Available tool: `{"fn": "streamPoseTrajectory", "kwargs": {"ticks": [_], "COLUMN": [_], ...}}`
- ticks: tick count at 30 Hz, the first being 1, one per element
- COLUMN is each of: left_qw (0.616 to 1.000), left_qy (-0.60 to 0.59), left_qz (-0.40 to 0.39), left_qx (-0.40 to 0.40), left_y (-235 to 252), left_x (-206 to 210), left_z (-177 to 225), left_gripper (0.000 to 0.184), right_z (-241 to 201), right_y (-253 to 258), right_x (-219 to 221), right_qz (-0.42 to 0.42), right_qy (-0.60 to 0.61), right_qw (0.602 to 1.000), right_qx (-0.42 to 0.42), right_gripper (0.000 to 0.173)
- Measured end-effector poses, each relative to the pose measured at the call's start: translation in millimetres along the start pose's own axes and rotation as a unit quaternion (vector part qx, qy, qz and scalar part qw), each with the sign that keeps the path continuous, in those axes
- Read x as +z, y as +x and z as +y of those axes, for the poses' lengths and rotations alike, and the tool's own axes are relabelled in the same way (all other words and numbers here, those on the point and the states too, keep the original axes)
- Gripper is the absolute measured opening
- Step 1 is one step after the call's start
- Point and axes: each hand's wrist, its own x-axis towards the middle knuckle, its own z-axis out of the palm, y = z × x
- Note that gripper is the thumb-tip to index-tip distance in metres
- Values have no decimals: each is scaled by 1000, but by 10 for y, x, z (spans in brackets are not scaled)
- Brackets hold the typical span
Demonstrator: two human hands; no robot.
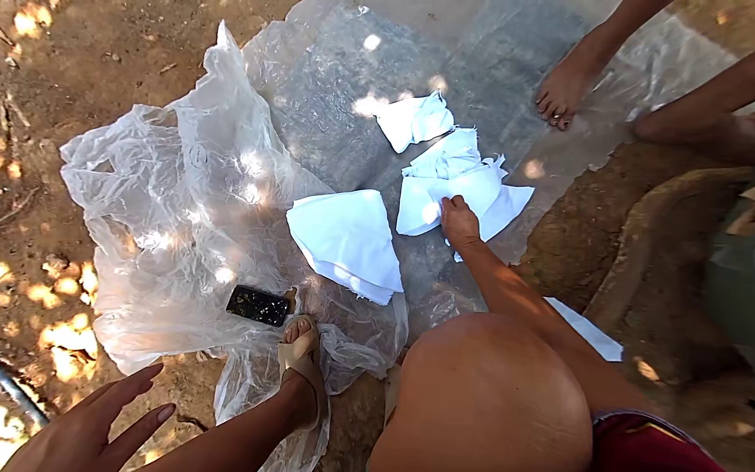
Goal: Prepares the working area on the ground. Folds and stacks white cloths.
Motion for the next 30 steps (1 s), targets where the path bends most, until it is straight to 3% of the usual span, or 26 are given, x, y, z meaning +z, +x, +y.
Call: {"fn": "streamPoseTrajectory", "kwargs": {"ticks": [17, 21, 26, 30], "left_qw": [1000, 1000, 1000, 1000], "left_qy": [4, 8, 12, 20], "left_qz": [0, 11, 11, 9], "left_qx": [-4, -1, -5, -4], "left_y": [-36, -32, -27, -25], "left_x": [11, 10, 8, 11], "left_z": [29, 22, 116, 139], "left_gripper": [61, 61, 58, 57], "right_z": [48, 55, -70, -34], "right_y": [-105, -95, 11, 32], "right_x": [166, 199, 164, -82], "right_qz": [33, 77, 25, -15], "right_qy": [29, 13, -33, -6], "right_qw": [999, 996, 998, 996], "right_qx": [-11, -41, 50, 91], "right_gripper": [33, 37, 57, 48]}}
